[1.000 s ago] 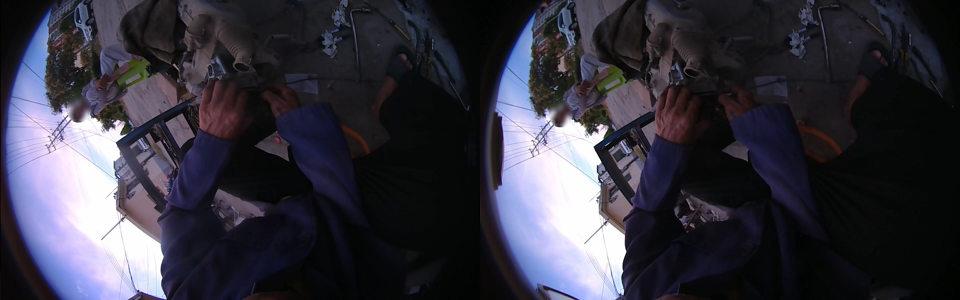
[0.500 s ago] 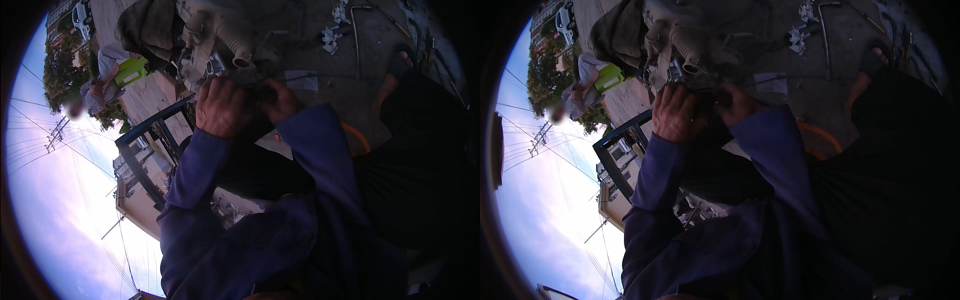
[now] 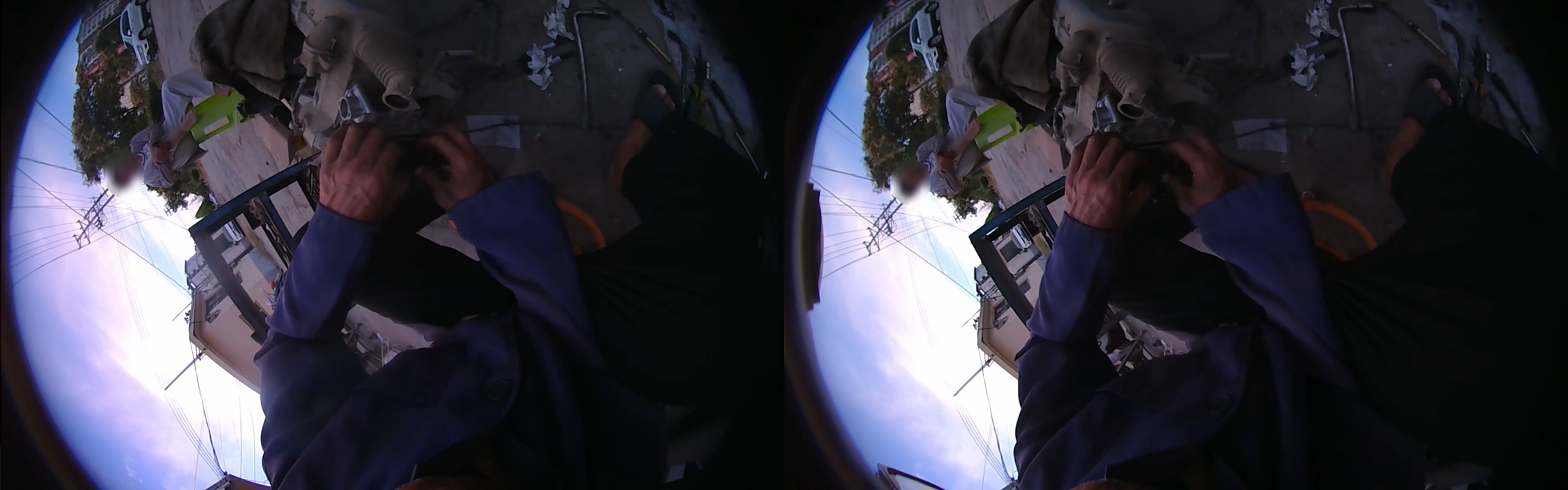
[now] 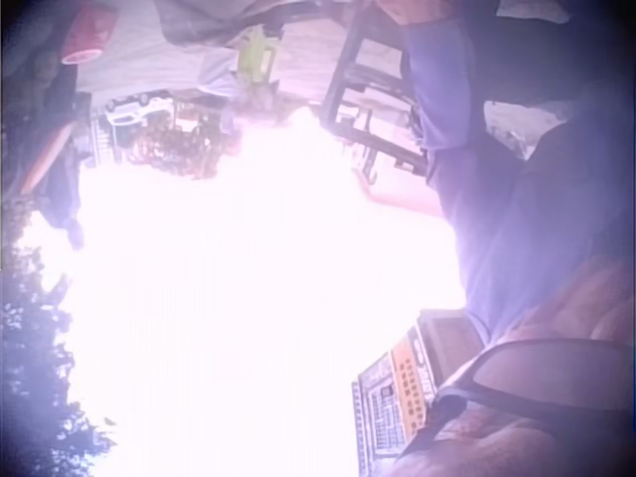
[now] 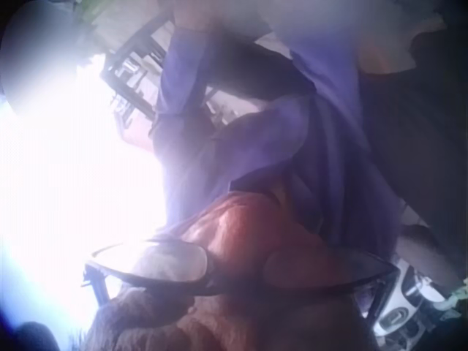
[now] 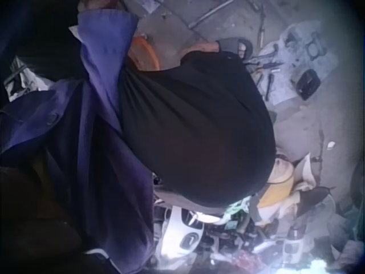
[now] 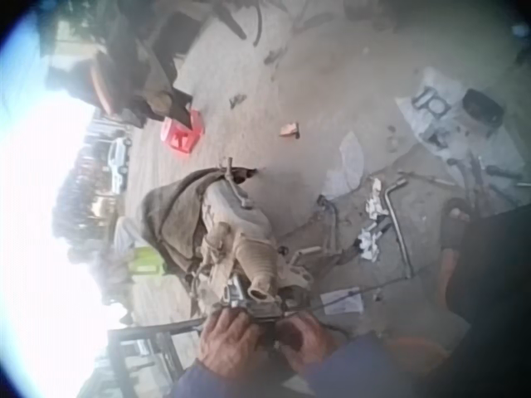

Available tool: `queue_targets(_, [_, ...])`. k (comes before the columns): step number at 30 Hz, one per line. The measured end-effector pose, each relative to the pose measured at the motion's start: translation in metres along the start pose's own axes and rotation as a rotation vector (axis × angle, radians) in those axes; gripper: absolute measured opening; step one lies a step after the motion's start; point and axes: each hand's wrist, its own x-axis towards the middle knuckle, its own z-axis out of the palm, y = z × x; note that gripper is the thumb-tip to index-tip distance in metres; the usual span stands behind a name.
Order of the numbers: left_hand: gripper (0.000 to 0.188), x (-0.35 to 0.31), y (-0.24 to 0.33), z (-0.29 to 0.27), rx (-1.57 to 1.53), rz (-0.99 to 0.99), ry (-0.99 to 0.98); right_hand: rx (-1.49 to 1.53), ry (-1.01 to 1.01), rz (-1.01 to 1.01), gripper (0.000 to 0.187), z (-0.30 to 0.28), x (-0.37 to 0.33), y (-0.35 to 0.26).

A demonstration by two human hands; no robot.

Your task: The person assembles a mechanical component, likely a motorcycle engine part. They handle a gear and a cylindrical engine block, fitting the gear onto the block and adjusting it with their hands.

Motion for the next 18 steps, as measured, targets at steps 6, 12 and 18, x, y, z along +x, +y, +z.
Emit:
queue_targets(6, [0.038, 0.000, 0.000, 0.000, 0.018, 0.001, 0.001, 0.469, 0.065, 0.494, 0.043, 0.003, -0.006, 0.011])
queue_targets(12, [0.037, 0.001, 0.001, -0.001, 0.001, -0.002, -0.007, 0.552, 0.046, 0.683, 0.040, 0.005, 0.000, 0.000])
queue_targets(18, [0.031, 0.008, 0.001, -0.018, -0.086, 0.039, -0.029, 0.457, -0.042, 0.404, 0.032, 0.008, -0.014, 0.025])
